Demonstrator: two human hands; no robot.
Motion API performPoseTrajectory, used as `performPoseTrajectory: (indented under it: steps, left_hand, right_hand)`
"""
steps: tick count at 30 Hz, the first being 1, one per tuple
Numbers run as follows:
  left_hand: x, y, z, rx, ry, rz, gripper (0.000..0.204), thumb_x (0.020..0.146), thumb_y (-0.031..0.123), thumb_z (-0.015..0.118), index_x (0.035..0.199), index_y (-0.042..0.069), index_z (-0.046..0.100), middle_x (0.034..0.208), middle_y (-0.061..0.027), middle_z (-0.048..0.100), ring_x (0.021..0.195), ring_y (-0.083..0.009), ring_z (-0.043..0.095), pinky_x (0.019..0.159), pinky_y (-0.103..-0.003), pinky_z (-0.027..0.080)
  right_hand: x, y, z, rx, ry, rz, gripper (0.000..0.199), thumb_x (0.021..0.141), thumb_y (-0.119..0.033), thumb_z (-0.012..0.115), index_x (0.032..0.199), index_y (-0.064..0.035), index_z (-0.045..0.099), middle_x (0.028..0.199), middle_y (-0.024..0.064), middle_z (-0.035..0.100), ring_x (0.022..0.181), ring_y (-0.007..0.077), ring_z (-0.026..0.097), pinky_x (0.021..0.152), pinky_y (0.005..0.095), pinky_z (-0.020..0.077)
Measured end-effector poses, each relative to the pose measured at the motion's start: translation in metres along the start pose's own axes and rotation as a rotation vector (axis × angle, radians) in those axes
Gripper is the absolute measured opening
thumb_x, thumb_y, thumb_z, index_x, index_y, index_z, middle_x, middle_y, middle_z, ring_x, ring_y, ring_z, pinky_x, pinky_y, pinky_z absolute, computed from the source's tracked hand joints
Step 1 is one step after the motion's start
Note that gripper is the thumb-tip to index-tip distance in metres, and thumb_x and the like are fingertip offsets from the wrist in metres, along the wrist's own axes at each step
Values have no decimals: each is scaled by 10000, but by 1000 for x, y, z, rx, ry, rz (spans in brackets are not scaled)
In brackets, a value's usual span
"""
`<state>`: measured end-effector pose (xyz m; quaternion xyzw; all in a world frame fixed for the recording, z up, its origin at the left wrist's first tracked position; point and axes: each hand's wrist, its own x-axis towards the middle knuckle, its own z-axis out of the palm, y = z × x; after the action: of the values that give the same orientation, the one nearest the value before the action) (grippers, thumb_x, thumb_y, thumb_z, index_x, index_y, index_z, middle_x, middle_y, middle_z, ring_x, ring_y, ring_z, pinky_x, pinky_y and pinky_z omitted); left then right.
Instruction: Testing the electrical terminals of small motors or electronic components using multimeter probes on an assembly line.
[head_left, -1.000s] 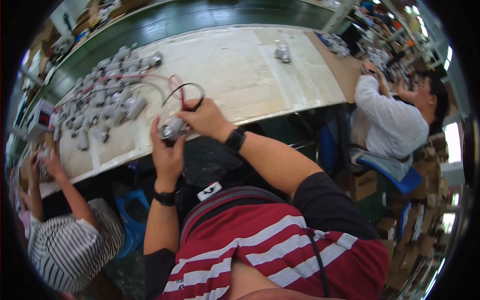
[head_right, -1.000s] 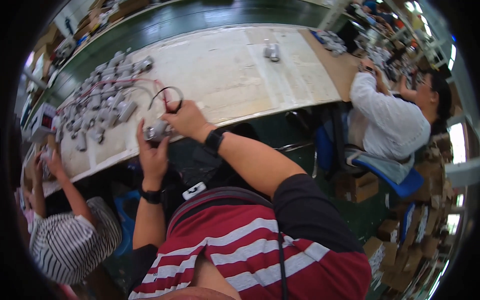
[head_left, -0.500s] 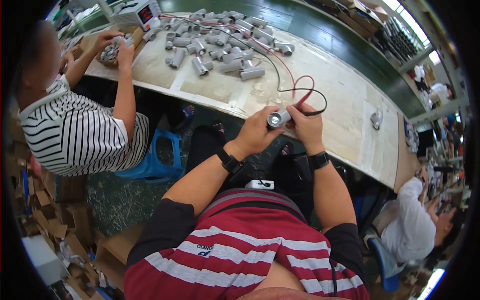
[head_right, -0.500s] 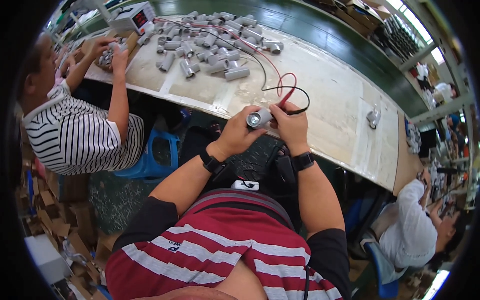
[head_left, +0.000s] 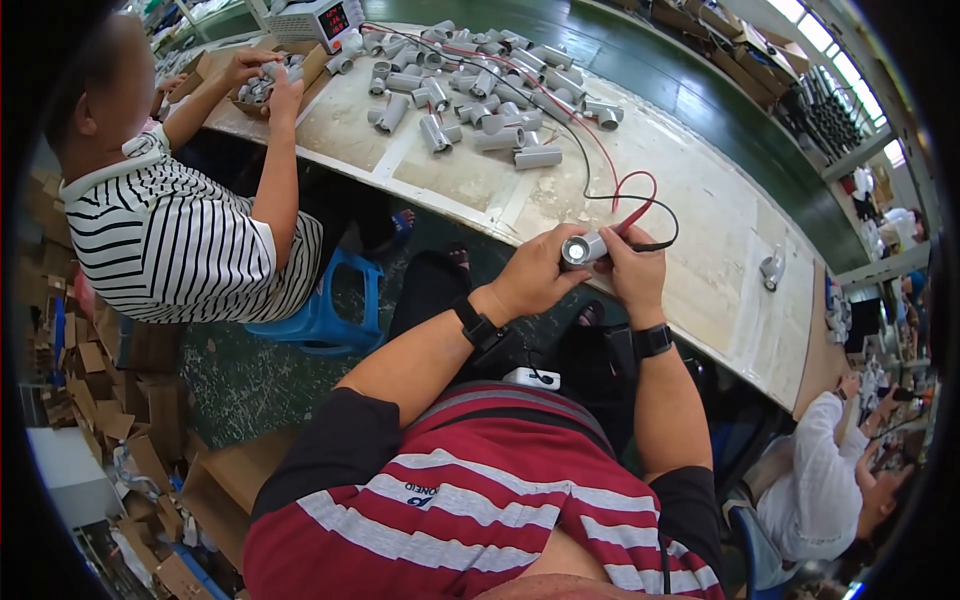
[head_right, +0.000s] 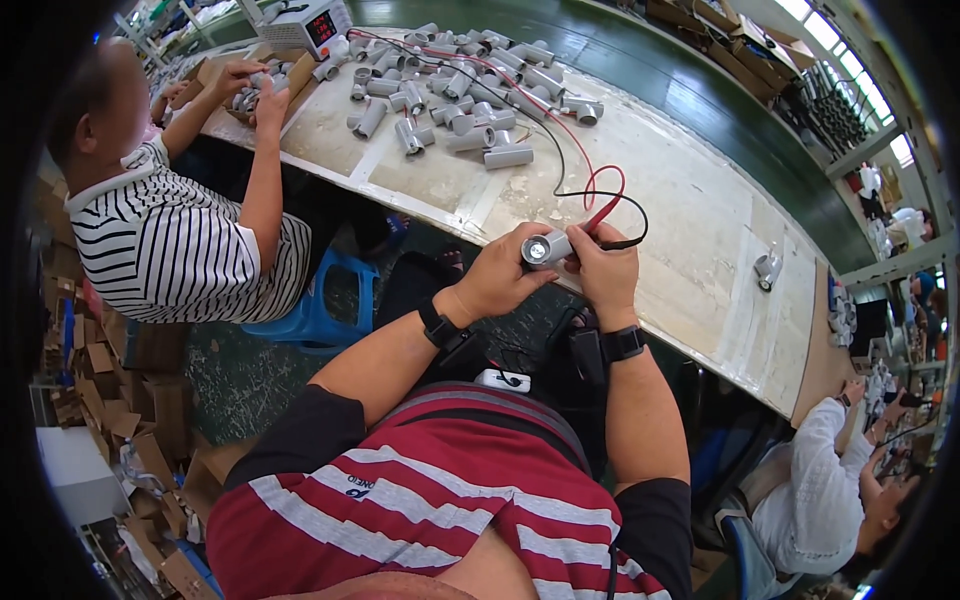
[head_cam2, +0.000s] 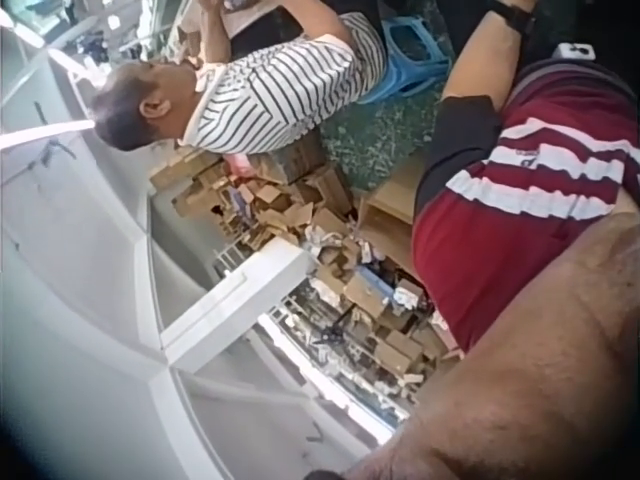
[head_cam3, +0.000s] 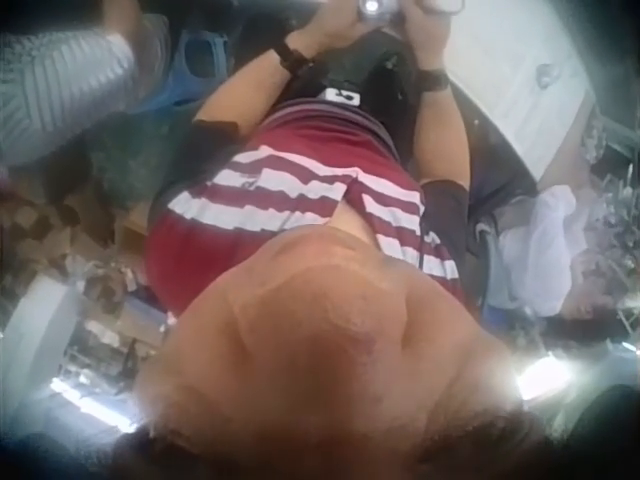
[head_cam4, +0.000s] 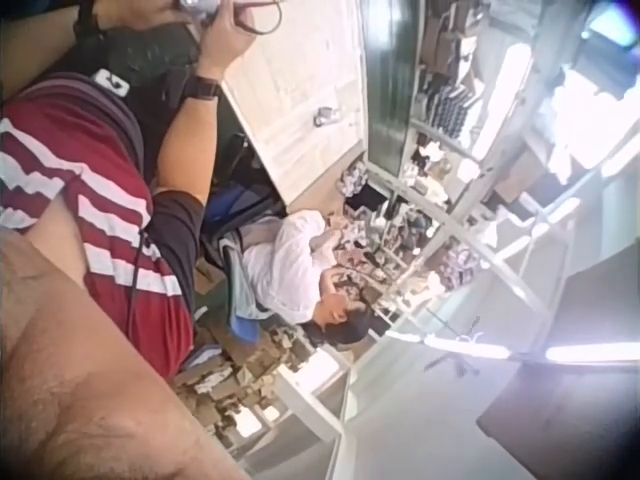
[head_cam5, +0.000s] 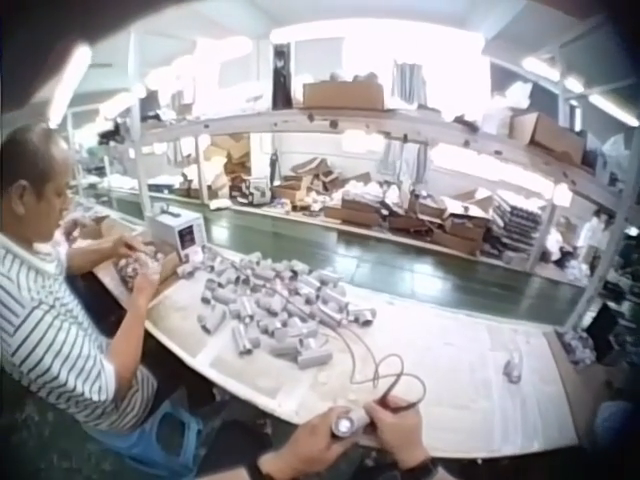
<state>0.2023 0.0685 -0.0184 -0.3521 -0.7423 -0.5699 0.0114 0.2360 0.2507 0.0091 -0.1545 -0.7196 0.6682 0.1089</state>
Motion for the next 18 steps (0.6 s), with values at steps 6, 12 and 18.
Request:
performPoseTrajectory:
  steps: [6,12,18]
  left_hand:
    - [1,3,0,-4,1,8,555,823,104,821,1289,75,520,1116,-177,677,1012,-380,681,874,-410,540]
    - [2,6,-2,-26,-31,-20,526,823,87,806,1272,67,533,1112,-175,672,1016,-383,668,898,-417,532]
    - [6,4,1,71,-47,141,440,813,46,773,1210,50,581,1099,-172,638,1040,-396,629,945,-419,509]
  right_hand:
    - [1,1,-1,17,-5,-11,173,946,-159,741,906,9,721,730,38,693,566,96,629,515,237,490]
    - [-1,5,1,24,-10,-55,173,946,-162,742,904,4,721,730,37,690,556,93,614,512,238,483]
    - [2,11,-2,-46,0,-157,176,953,-168,737,924,5,723,758,46,704,633,97,642,546,238,496]
